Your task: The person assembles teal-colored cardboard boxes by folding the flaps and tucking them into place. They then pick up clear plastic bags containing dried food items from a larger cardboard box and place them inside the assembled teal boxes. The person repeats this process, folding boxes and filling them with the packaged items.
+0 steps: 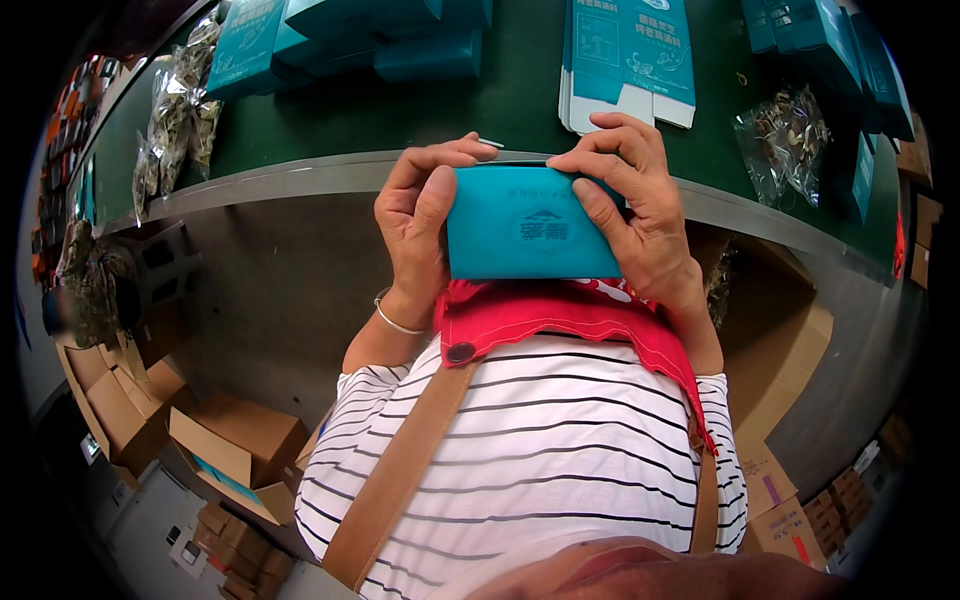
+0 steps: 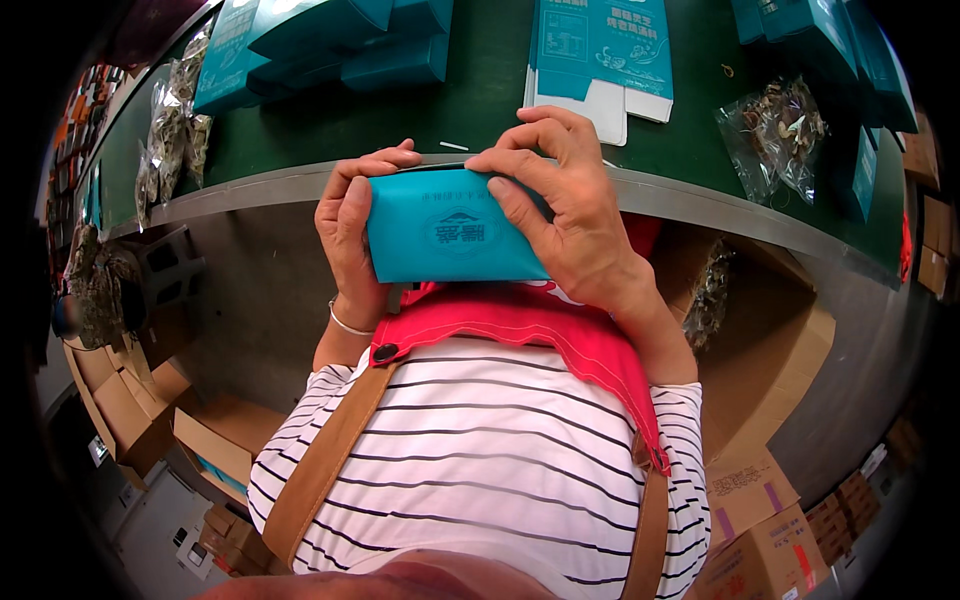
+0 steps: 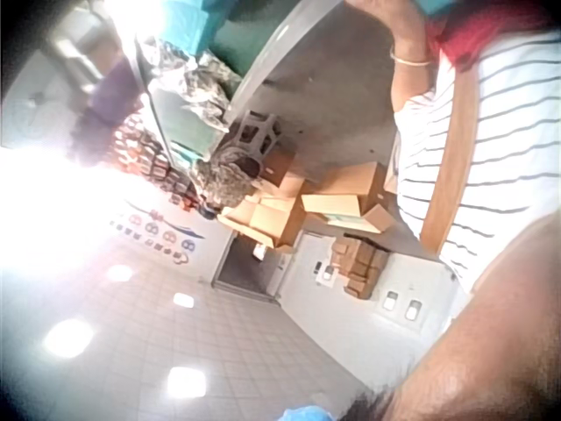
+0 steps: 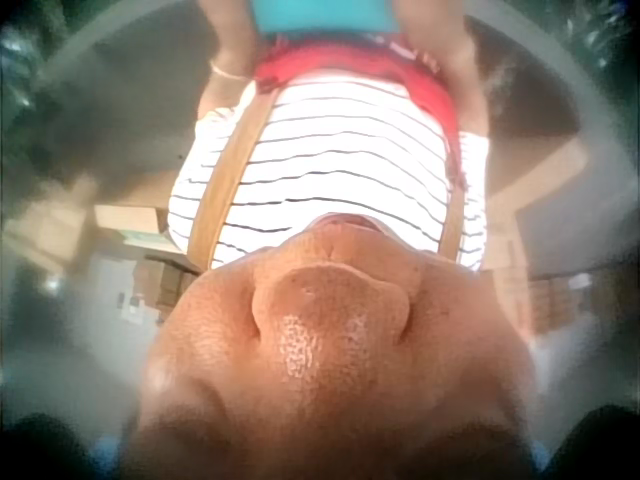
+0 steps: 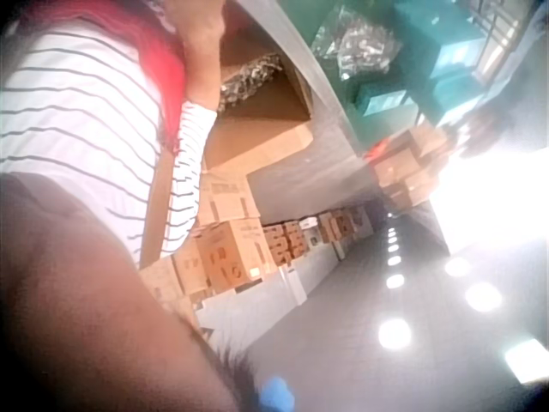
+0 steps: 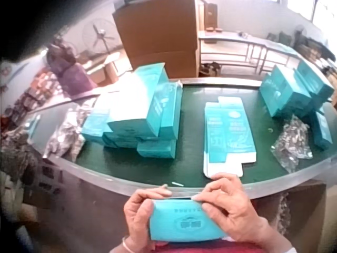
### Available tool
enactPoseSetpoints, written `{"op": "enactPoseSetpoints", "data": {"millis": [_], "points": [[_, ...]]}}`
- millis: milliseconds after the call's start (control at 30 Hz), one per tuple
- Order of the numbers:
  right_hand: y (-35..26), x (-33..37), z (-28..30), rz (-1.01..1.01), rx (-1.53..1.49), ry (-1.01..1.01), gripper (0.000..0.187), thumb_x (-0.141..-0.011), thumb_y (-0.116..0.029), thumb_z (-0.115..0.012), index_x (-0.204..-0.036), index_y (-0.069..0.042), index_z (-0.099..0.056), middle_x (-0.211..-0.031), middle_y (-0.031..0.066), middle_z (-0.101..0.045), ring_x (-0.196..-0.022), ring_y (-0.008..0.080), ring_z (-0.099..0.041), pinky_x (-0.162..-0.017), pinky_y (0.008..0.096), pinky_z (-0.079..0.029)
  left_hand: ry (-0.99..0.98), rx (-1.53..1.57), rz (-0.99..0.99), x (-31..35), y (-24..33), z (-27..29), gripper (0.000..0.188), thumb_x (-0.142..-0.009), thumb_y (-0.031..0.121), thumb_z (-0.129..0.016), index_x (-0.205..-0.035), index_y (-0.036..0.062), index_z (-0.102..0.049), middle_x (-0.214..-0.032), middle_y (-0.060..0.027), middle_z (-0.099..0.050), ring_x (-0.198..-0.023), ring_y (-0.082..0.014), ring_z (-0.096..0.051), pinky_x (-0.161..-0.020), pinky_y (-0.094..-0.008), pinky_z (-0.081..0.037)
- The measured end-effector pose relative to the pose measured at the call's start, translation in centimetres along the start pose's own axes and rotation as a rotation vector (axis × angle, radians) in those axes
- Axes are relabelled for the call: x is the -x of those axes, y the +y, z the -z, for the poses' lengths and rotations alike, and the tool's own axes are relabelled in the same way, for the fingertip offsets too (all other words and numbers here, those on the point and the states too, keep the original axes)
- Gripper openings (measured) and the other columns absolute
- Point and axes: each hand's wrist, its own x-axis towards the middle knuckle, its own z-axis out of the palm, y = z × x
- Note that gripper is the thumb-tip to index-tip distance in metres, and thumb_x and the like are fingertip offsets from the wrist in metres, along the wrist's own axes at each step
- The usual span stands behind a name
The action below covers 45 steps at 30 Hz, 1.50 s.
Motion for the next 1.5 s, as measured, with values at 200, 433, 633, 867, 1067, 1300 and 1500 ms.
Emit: {"op": "enactPoseSetpoints", "data": {"millis": [200, 433, 633, 867, 1067, 1300, 1500], "points": [[0.7, 0.4, -1.0, -0.132, -0.355, 0.011, 0.023, -0.087, -0.016, -0.063, -0.109, -0.009, -0.065, -0.110, 0.0102, -0.058, -0.112, 0.0254, -0.049, -0.096, 0.0354, -0.041, -0.008, 0.031, -0.044, -0.2, -0.5, 0.5, 0.015, -0.089, 0.011, -0.055, -0.100, 0.0019, -0.054, -0.092, -0.0172, -0.067, -0.093, -0.0192, -0.063, -0.104, -0.0438, -0.039], [1.0, 0.2, -1.8, -0.463, -0.964, -0.118, 0.040, -0.090, -0.020, -0.061, -0.124, -0.001, -0.053, -0.110, 0.0128, -0.060, -0.101, 0.0154, -0.057, -0.088, 0.0279, -0.048, 0.023, 0.123, 0.042, -0.2, 0.4, 0.3, 0.022, -0.088, 0.001, -0.050, -0.109, 0.0020, -0.046, -0.100, -0.0209, -0.065, -0.091, -0.0220, -0.064, -0.090, -0.0370, -0.049], [1.2, -0.1, -2.0, -0.420, -0.912, -0.094, 0.037, -0.088, -0.013, -0.059, -0.124, -0.001, -0.054, -0.109, 0.0124, -0.062, -0.098, 0.0147, -0.059, -0.085, 0.0272, -0.050, -0.018, 0.137, 0.041, -0.8, -0.3, 0.9, 0.023, -0.087, -0.006, -0.045, -0.109, 0.0026, -0.043, -0.109, -0.0246, -0.063, -0.093, -0.0236, -0.064, -0.087, -0.0355, -0.051], [1.5, -0.5, -2.2, -0.433, -0.862, -0.064, 0.035, -0.088, -0.006, -0.054, -0.122, -0.003, -0.056, -0.109, 0.0119, -0.062, -0.098, 0.0138, -0.059, -0.086, 0.0269, -0.049, -0.007, 0.184, 0.065, -1.7, -1.3, 1.1, 0.020, -0.089, -0.005, -0.048, -0.107, 0.0025, -0.043, -0.113, -0.0253, -0.062, -0.096, -0.0251, -0.064, -0.088, -0.0354, -0.050], [3.1, -0.7, -1.9, -0.384, -0.902, 0.047, 0.034, -0.089, -0.005, -0.052, -0.122, -0.002, -0.056, -0.112, 0.0125, -0.062, -0.101, 0.0147, -0.059, -0.087, 0.0274, -0.049, -0.189, 0.230, 0.047, -1.9, -1.7, 1.4, 0.056, -0.086, 0.026, -0.065, -0.130, 0.0021, -0.039, -0.134, -0.0254, -0.045, -0.123, -0.0306, -0.048, -0.102, -0.0430, -0.038], [4.3, -0.5, -0.9, -0.379, -1.098, 0.174, 0.035, -0.094, -0.013, -0.050, -0.127, -0.002, -0.051, -0.118, 0.0137, -0.060, -0.105, 0.0160, -0.057, -0.093, 0.0279, -0.047, -0.382, -0.412, -0.127, -0.7, -1.7, 1.1, 0.096, -0.064, 0.025, -0.087, -0.141, 0.0085, -0.032, -0.138, -0.0178, -0.040, -0.125, -0.0295, -0.044, -0.102, -0.0400, -0.038], [6.0, -0.3, 1.5, -0.178, -0.881, 0.388, 0.061, -0.097, -0.042, -0.042, -0.141, -0.001, -0.029, -0.137, 0.0190, -0.042, -0.129, 0.0223, -0.038, -0.105, 0.0357, -0.030, 0.123, -0.179, -0.445, -4.4, 0.6, 1.4, 0.076, -0.073, 0.036, -0.080, -0.129, 0.0029, -0.041, -0.120, -0.0067, -0.046, -0.107, -0.0182, -0.053, -0.089, -0.0307, -0.047]]}}
